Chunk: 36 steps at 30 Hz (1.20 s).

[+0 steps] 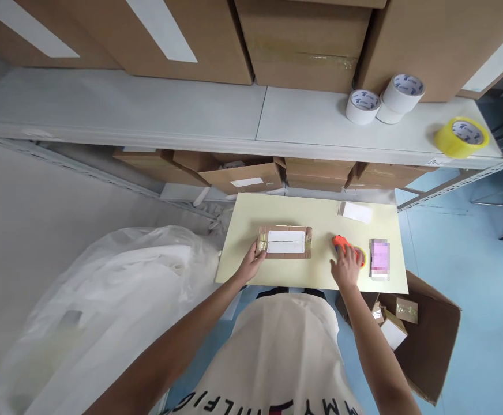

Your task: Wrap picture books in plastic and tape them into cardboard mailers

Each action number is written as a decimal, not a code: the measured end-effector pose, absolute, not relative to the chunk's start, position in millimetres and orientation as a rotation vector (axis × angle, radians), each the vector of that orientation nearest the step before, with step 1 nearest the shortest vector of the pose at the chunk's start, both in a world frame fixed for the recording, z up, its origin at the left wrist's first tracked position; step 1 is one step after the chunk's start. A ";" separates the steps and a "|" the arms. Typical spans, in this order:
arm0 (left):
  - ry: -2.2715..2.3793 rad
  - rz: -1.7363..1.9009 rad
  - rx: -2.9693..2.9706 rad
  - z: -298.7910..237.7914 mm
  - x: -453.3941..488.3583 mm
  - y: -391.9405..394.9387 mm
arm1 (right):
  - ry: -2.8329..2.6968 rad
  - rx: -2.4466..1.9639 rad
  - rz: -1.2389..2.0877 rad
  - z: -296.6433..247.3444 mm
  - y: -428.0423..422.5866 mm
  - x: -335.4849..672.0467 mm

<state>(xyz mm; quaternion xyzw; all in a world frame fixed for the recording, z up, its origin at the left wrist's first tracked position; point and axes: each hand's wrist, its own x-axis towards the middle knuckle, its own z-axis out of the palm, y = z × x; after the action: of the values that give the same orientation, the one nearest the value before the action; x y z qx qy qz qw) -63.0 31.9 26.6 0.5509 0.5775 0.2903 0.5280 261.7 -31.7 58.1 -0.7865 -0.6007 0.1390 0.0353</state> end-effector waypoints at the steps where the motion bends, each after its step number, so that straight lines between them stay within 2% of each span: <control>1: 1.345 0.718 1.272 27.2 -61.0 33.0 | -1.884 -2.279 0.553 57.9 -25.0 250.8; 4: 1.288 0.737 1.185 35.7 -58.4 36.7 | -1.837 -1.909 1.006 52.7 -5.7 220.1; 6: 1.268 0.728 1.175 44.2 -60.5 39.6 | -1.689 -1.780 1.161 50.9 2.0 208.2; 13: 1.484 0.537 1.285 54.6 -69.7 52.5 | -1.230 -1.968 1.288 63.8 8.7 206.1; 23: 1.579 0.444 1.345 35.4 -66.4 81.1 | -1.008 -1.977 1.336 47.6 20.7 177.8; 26: 1.669 0.466 1.405 36.6 -64.4 81.6 | -1.047 -2.037 1.107 43.2 3.5 182.7; 31: 1.665 0.504 1.907 54.2 -46.8 70.9 | -1.256 -2.306 0.340 40.0 -50.9 226.4; 33: 1.532 0.432 2.084 64.0 -31.1 70.5 | -1.284 -2.400 0.224 40.3 -68.1 247.7; 36: 1.290 0.294 2.265 75.6 -0.6 75.6 | -1.409 -2.494 0.267 38.8 -77.4 269.4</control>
<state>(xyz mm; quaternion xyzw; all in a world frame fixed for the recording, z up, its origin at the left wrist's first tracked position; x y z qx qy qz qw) -0.6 75.6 75.6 0.8347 0.4752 0.1084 0.2564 269.4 -77.4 38.8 -0.8593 -0.4855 0.0919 0.1318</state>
